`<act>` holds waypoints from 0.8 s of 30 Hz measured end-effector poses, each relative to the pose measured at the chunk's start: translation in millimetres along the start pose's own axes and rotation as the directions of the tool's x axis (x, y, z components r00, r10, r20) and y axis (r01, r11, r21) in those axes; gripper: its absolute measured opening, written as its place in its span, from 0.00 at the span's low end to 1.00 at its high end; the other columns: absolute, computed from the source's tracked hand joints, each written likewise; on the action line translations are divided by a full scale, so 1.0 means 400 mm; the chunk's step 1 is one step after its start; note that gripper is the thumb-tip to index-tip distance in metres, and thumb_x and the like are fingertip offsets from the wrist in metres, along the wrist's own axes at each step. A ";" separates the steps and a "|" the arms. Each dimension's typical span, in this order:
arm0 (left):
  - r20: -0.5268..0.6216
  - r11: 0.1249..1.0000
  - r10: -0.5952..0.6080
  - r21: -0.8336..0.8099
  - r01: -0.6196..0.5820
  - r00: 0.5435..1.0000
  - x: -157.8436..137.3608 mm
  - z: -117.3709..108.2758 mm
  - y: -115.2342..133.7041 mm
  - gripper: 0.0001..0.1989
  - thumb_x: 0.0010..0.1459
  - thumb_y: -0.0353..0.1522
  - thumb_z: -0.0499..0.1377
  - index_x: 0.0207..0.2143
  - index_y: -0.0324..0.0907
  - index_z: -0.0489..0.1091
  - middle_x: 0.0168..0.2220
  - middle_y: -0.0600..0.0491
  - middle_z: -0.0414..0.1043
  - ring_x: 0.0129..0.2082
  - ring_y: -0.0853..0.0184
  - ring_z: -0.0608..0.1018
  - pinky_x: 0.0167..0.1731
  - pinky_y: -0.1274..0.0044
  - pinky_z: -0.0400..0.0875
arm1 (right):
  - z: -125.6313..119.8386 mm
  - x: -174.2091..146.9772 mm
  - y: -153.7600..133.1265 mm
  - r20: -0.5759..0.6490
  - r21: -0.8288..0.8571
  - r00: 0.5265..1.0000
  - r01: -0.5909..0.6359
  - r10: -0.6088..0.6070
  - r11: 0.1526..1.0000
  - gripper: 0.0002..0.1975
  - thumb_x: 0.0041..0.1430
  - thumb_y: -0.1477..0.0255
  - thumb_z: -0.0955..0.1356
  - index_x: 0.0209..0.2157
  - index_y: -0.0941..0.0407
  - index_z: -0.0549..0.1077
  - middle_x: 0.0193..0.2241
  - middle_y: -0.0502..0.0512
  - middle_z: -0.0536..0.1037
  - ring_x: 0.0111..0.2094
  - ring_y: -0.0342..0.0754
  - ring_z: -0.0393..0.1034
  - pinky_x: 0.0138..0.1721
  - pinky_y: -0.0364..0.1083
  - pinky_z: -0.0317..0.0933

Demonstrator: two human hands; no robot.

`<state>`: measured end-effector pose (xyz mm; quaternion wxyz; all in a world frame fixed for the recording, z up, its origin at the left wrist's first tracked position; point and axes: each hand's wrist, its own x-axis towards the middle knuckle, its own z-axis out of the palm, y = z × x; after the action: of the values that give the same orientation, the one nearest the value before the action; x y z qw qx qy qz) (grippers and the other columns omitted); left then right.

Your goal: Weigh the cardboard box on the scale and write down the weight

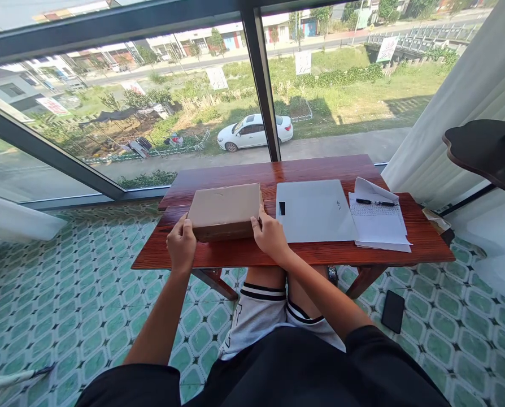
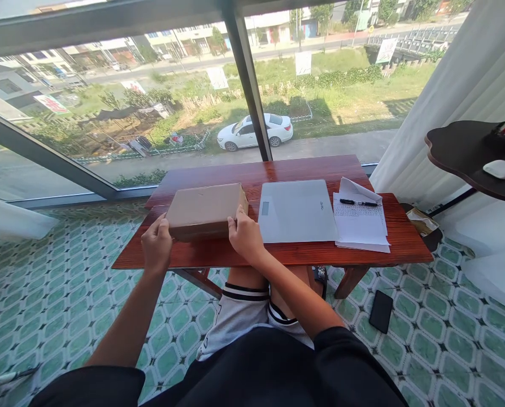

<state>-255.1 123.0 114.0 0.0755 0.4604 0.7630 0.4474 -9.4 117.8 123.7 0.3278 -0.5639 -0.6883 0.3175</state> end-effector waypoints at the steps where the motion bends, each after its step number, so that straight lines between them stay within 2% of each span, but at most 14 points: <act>1: -0.003 1.000 -0.002 0.005 0.002 1.000 0.000 0.000 -0.002 0.26 0.63 0.44 0.49 0.57 0.45 0.74 0.57 0.48 0.75 0.59 0.57 0.75 0.64 0.67 0.66 | 0.001 0.000 0.001 0.003 -0.005 1.000 -0.001 0.001 1.000 0.30 0.74 0.65 0.57 0.70 0.66 0.57 0.57 0.69 0.73 0.57 0.60 0.72 0.56 0.52 0.64; 12: 0.002 0.999 -0.001 0.032 0.001 1.000 0.004 0.011 -0.030 0.27 0.63 0.44 0.48 0.57 0.46 0.74 0.57 0.48 0.74 0.59 0.57 0.75 0.62 0.66 0.66 | 0.017 -0.003 0.008 -0.002 0.008 1.000 0.016 -0.016 1.000 0.29 0.74 0.65 0.58 0.69 0.67 0.59 0.60 0.69 0.71 0.57 0.61 0.72 0.56 0.52 0.65; 19: 0.014 0.998 0.021 0.055 -0.022 1.000 0.002 0.013 -0.039 0.27 0.64 0.44 0.47 0.58 0.46 0.73 0.59 0.47 0.73 0.59 0.57 0.74 0.62 0.66 0.66 | 0.016 -0.002 0.016 0.009 0.047 0.999 0.032 -0.032 0.998 0.30 0.74 0.65 0.58 0.70 0.69 0.56 0.62 0.69 0.68 0.62 0.59 0.67 0.61 0.51 0.62; 24: 0.041 0.991 0.044 0.123 -0.049 0.998 0.005 0.005 -0.029 0.28 0.65 0.43 0.47 0.61 0.42 0.70 0.60 0.44 0.72 0.61 0.55 0.73 0.63 0.63 0.66 | 0.004 -0.003 0.031 0.045 0.099 0.997 0.064 -0.068 0.993 0.32 0.73 0.63 0.58 0.70 0.69 0.55 0.67 0.66 0.61 0.66 0.57 0.62 0.66 0.50 0.58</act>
<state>-262.4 123.6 104.8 0.0510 0.4903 0.7767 0.3921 -3.7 118.5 112.6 0.3487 -0.5165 -0.6978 0.3531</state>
